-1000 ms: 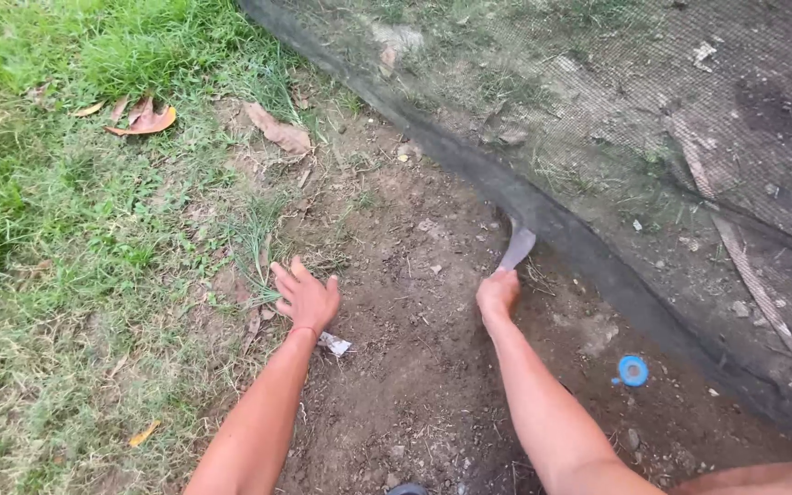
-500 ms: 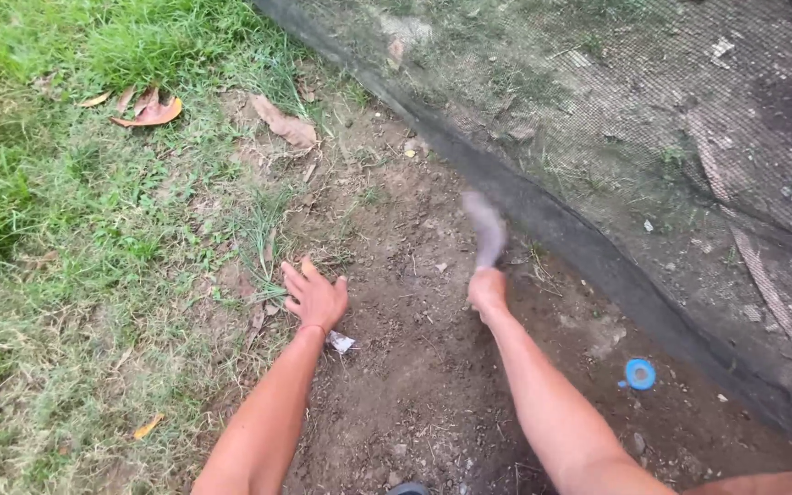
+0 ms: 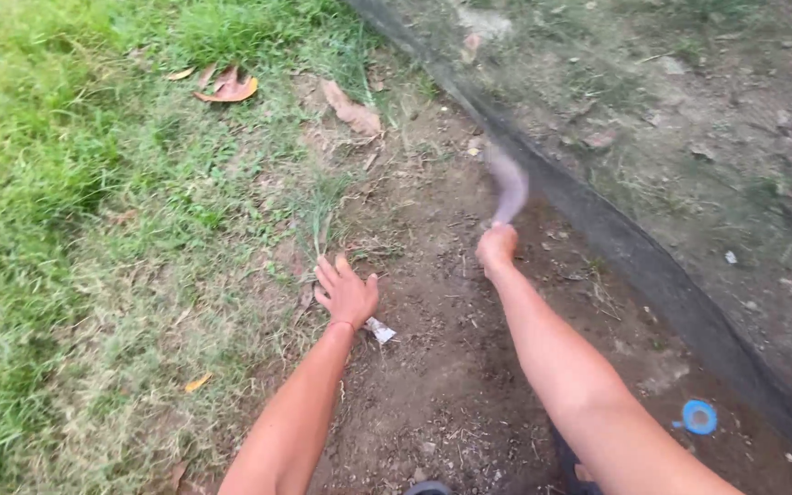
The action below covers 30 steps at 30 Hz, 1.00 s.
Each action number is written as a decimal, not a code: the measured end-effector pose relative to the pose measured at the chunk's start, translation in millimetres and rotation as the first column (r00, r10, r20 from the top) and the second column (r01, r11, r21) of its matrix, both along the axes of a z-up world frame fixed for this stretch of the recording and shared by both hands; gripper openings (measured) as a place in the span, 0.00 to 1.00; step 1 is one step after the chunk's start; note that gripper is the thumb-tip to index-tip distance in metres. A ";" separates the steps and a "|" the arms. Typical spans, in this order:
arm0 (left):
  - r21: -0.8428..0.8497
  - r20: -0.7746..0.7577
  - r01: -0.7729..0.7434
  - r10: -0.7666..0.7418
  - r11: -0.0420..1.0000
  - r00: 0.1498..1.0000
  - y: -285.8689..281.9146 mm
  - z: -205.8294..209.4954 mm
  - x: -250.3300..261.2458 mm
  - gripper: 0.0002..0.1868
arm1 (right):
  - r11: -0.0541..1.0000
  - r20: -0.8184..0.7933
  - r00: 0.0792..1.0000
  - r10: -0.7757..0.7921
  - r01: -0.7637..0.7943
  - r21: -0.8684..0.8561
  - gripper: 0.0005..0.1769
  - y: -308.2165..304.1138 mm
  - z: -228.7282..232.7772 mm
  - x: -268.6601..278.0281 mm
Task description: Pulling weeds and cutting grass using a hand scythe and collecting them in a bucket.
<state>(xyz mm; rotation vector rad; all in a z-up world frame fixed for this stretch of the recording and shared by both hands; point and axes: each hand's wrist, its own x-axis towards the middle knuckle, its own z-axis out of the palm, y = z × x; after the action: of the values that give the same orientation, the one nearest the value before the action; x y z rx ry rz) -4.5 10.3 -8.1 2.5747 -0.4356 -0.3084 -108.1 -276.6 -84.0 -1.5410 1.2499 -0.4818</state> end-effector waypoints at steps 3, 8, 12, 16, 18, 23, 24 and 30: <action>0.016 -0.006 -0.035 0.035 0.999 0.999 14.5 0.2 4.4 0.50 | 0.950 -0.261 0.919 0.296 -0.311 -0.020 0.19 16.6 6.8 8.1; 0.035 -0.043 -0.106 0.107 0.994 0.993 35.8 3.6 11.4 0.50 | 0.955 -0.125 0.947 0.296 -0.293 0.042 0.18 0.1 -46.9 34.6; 0.051 -0.048 -0.124 0.126 0.991 0.991 45.2 -1.9 12.7 0.51 | 0.951 0.254 0.960 -0.119 0.037 0.306 0.21 -23.5 -137.9 38.8; 0.071 -0.086 -0.167 0.173 0.983 0.981 40.3 2.3 13.4 0.51 | 0.963 -0.314 0.912 0.264 -0.269 0.031 0.19 30.8 -10.5 22.2; 0.023 -0.040 -0.134 0.135 0.991 0.990 39.2 0.2 11.1 0.52 | 0.994 -0.226 0.974 0.001 -0.027 -0.109 0.18 21.0 -31.5 25.5; 0.046 -0.029 -0.109 0.111 0.993 0.993 23.1 2.3 7.4 0.52 | 0.961 -0.308 0.938 0.160 -0.219 -0.169 0.15 9.0 -32.6 27.2; 0.066 -0.019 -0.104 0.105 0.992 0.994 26.2 0.3 3.8 0.51 | 0.959 -0.238 0.956 0.174 -0.219 -0.178 0.17 17.4 -27.8 25.4; 0.039 -0.028 -0.114 0.115 0.993 0.993 28.8 0.5 5.2 0.52 | 0.918 -0.445 0.872 0.203 -0.328 -0.225 0.17 34.8 22.4 8.1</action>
<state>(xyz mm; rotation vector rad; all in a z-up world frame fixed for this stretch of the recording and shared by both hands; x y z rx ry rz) 0.7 39.1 -7.6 2.6152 -0.2725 -0.3171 -100.0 -241.8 -61.6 -2.1206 1.2870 -0.1609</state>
